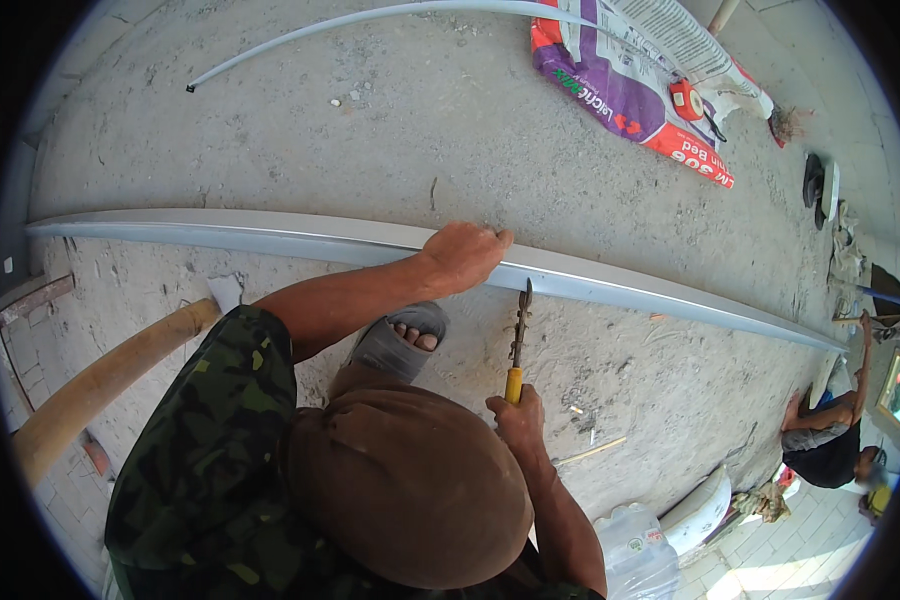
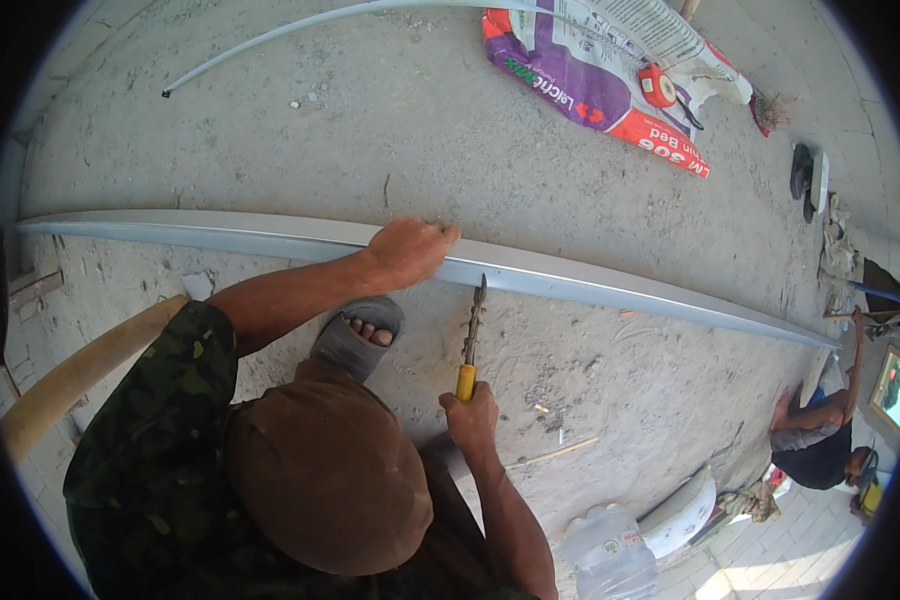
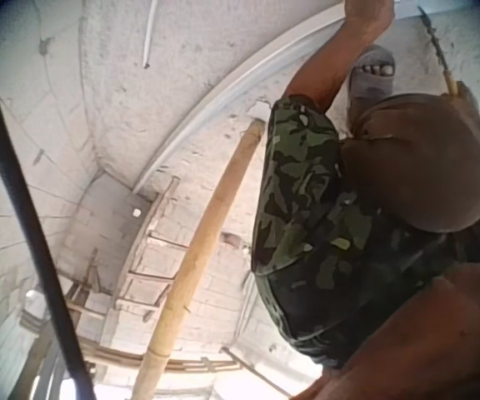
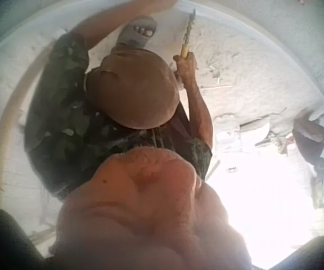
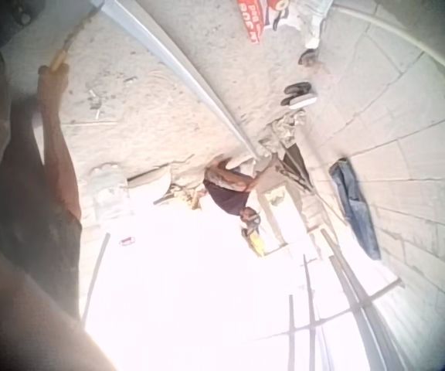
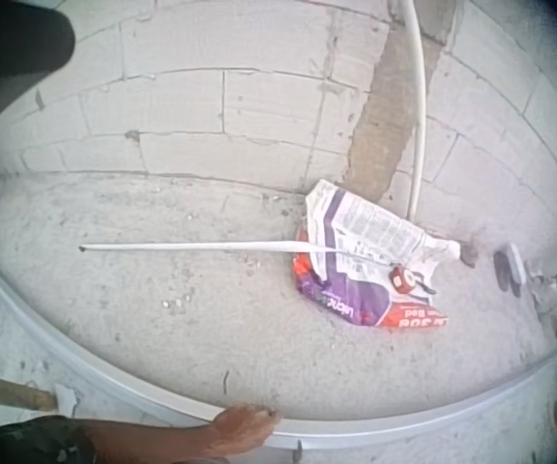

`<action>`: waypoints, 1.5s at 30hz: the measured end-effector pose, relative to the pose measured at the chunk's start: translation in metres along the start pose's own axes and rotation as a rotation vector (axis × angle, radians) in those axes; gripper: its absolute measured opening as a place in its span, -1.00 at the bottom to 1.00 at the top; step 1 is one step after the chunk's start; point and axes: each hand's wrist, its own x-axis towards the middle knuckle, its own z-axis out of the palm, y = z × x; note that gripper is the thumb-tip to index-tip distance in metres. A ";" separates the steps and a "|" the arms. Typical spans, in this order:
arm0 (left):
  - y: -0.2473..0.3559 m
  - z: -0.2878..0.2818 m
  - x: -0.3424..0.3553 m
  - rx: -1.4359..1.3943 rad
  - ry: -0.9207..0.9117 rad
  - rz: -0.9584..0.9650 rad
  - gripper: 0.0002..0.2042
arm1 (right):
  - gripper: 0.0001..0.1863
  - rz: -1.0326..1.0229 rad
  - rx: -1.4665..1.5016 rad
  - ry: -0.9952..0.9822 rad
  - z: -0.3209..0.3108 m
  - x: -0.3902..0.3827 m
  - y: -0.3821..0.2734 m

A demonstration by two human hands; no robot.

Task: The person measures a metal stud with a tape measure and marks it. They then use metal snips to cut notches into the sides of the stud before bending it at the cut point.

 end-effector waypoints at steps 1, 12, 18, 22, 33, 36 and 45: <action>0.001 0.000 -0.001 0.004 0.003 -0.003 -0.84 | -0.65 0.001 -0.001 0.004 -0.003 -0.001 -0.002; -0.004 -0.001 0.000 -0.034 -0.036 -0.022 -0.82 | -0.60 0.272 0.254 -0.187 -0.030 -0.014 -0.042; -0.004 -0.006 0.004 -0.046 -0.118 -0.033 -0.82 | -0.64 0.145 0.249 -0.239 -0.026 -0.004 -0.027; -0.003 -0.004 0.002 -0.060 -0.108 -0.051 -0.82 | -0.61 0.118 0.292 -0.274 -0.029 -0.006 -0.037; -0.011 -0.006 0.008 -0.081 -0.143 -0.051 -0.80 | -0.71 0.135 0.229 -0.390 -0.058 -0.004 -0.065; -0.010 -0.006 0.003 -0.079 -0.152 -0.048 -0.79 | -0.60 0.220 0.171 -0.353 -0.048 -0.005 -0.062; -0.010 -0.006 0.008 -0.085 -0.141 -0.052 -0.81 | -0.46 0.087 0.009 -0.208 -0.029 0.007 -0.030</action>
